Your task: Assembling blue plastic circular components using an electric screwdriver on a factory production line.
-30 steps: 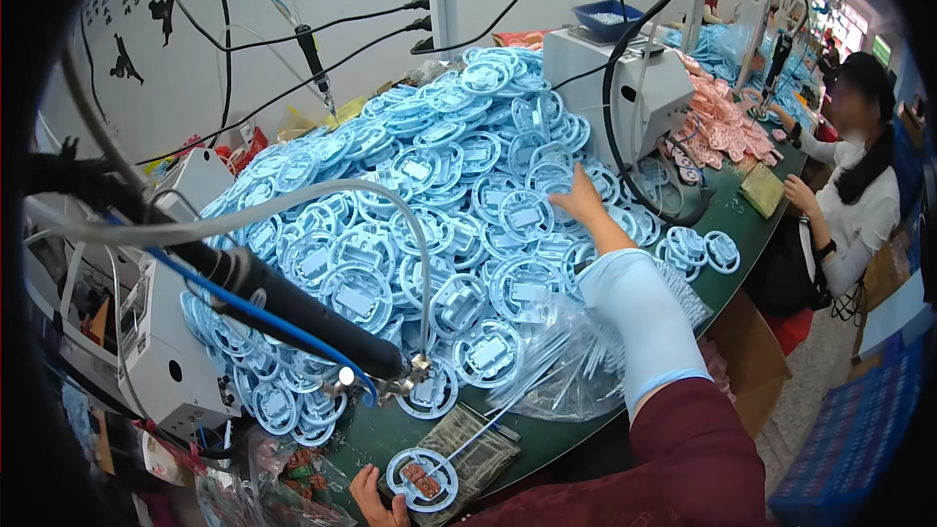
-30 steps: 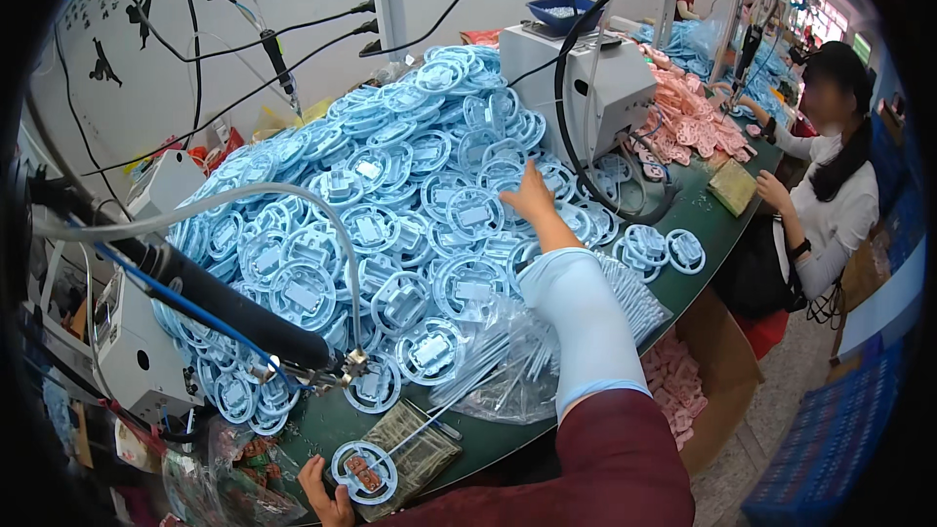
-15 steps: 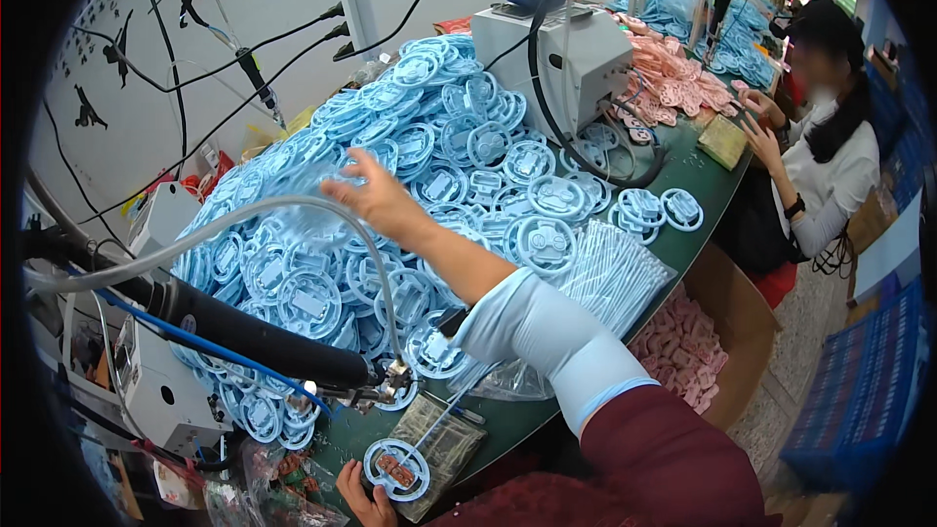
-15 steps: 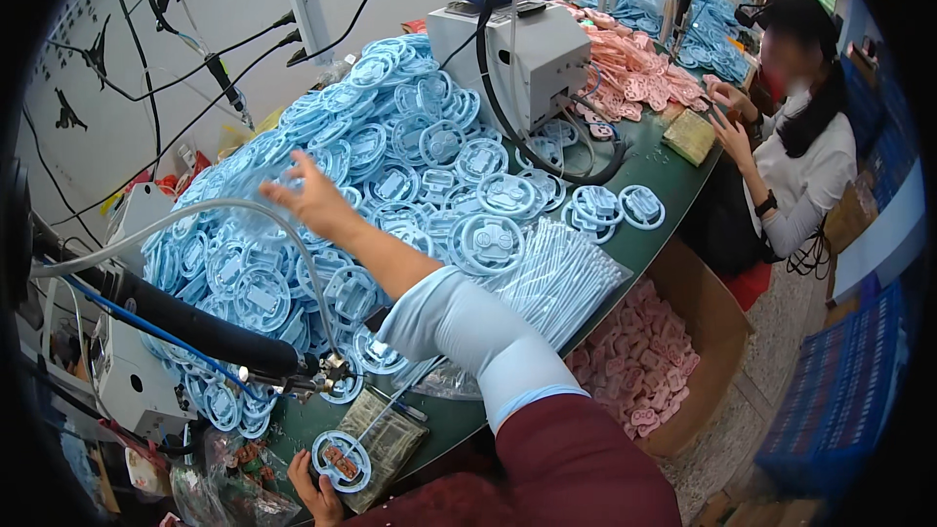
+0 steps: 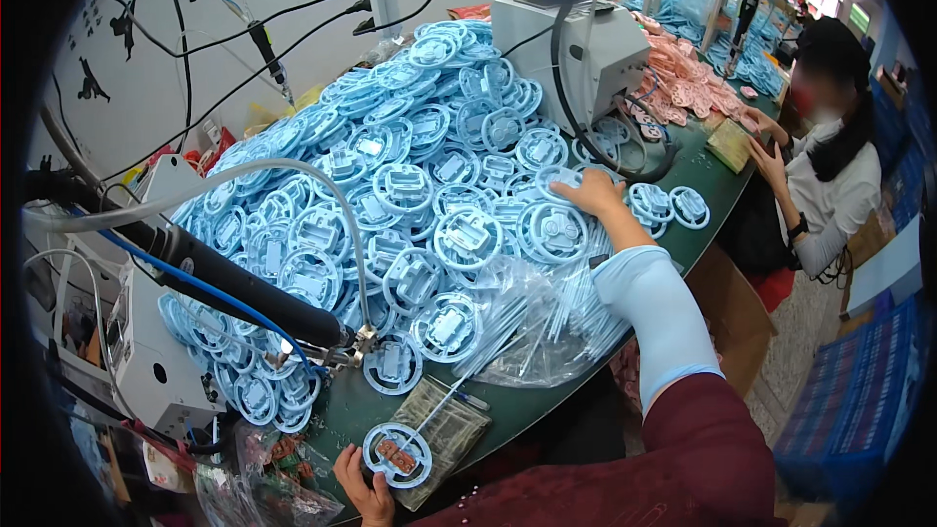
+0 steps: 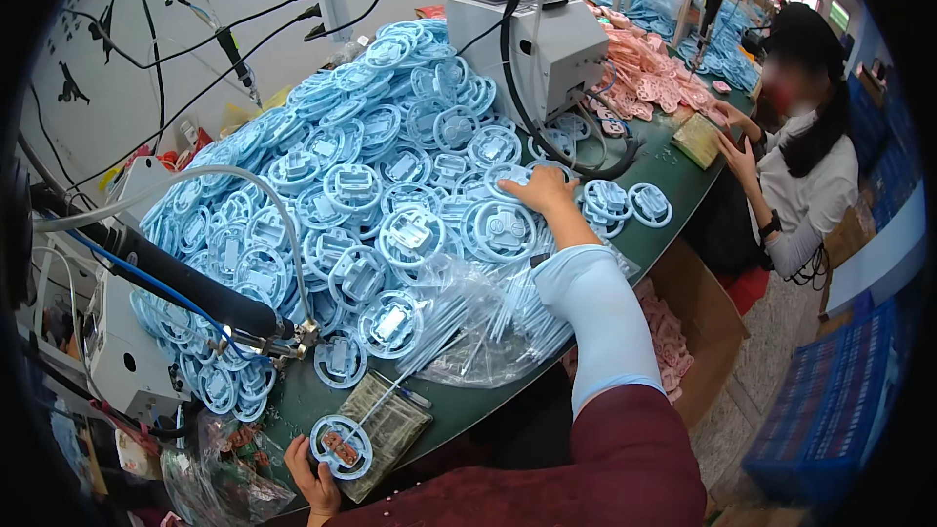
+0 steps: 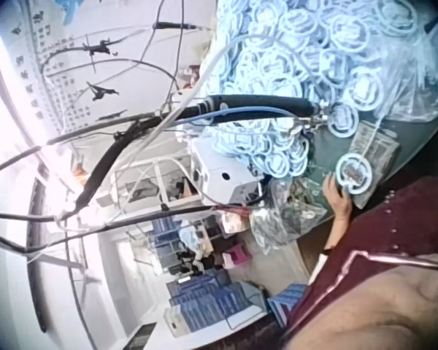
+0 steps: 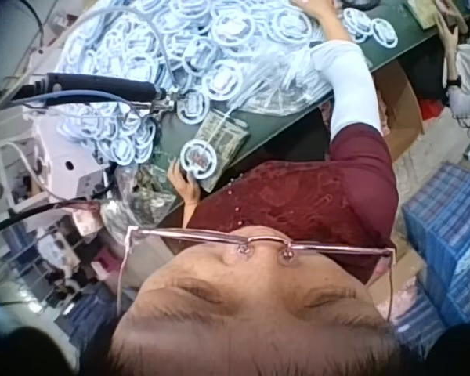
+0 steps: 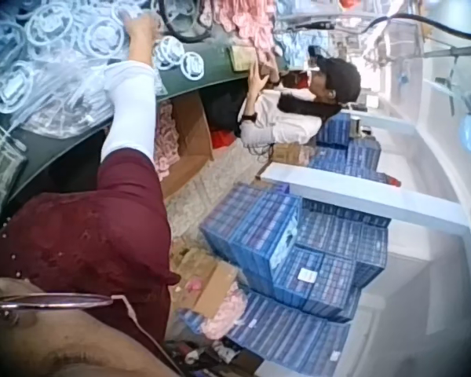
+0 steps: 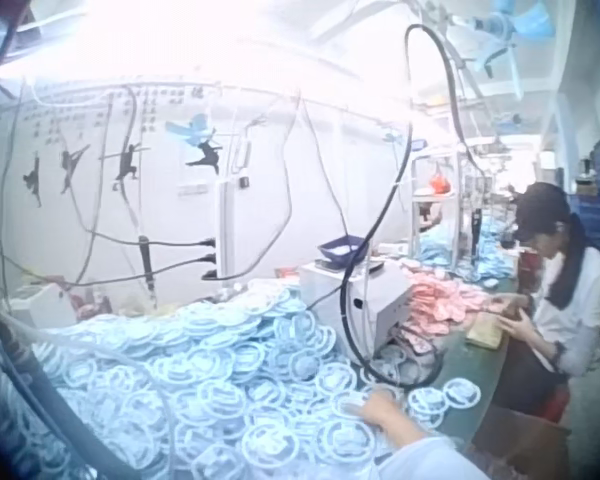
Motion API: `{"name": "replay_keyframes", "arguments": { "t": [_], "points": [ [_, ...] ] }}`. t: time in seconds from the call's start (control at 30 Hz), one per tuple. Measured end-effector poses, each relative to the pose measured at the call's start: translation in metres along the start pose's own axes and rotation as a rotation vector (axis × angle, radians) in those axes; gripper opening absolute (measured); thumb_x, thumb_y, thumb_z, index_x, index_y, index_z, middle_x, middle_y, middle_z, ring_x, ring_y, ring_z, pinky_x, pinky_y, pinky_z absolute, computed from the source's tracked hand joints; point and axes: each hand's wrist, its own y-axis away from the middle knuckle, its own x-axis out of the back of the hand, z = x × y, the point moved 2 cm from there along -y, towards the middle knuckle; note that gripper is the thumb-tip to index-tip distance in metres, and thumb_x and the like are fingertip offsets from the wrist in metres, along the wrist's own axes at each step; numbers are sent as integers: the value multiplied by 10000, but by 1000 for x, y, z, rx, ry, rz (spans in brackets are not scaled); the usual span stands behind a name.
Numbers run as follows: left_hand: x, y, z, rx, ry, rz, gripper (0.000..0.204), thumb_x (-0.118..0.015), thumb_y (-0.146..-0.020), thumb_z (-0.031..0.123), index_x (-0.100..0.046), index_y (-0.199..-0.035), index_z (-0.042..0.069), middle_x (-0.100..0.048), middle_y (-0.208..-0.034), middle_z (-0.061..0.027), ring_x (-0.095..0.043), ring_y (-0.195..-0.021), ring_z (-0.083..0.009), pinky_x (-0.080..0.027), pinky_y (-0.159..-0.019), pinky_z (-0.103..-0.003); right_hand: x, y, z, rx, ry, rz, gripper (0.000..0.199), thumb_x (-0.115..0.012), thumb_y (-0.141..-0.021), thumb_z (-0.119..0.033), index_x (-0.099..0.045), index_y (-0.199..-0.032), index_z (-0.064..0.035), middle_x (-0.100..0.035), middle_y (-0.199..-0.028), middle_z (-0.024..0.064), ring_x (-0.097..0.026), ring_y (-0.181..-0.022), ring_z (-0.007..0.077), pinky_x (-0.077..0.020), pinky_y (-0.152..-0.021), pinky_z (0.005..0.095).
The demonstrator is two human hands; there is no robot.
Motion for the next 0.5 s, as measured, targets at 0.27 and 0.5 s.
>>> {"name": "replay_keyframes", "arguments": {
  "t": [0.27, 0.5],
  "points": [
    [-1, -3, 2, -16, 1, 4, 515, -492, -960, 410, -526, -1208, -40, -501, -1250, -227, -486, -1145, -385, -366, -992, -458, -10, 16, -96, 433, -211, 436, 586, -835, -615, -297, -514, -1035, -44, -511, -1064, 151, -586, -892, 380, -477, -808, 452],
    [-1, -3, 3, -26, 0, 10, 500, -503, -954, 398, -530, -1204, -34, -502, -1247, -228, -487, -1143, -385, -367, -992, -454, 14, 63, -233, 722, -728, 579, 287, -709, -697, -87, -501, -892, -55, -505, -950, 157, -564, -796, 355, -476, -710, 454]
  ]
}}
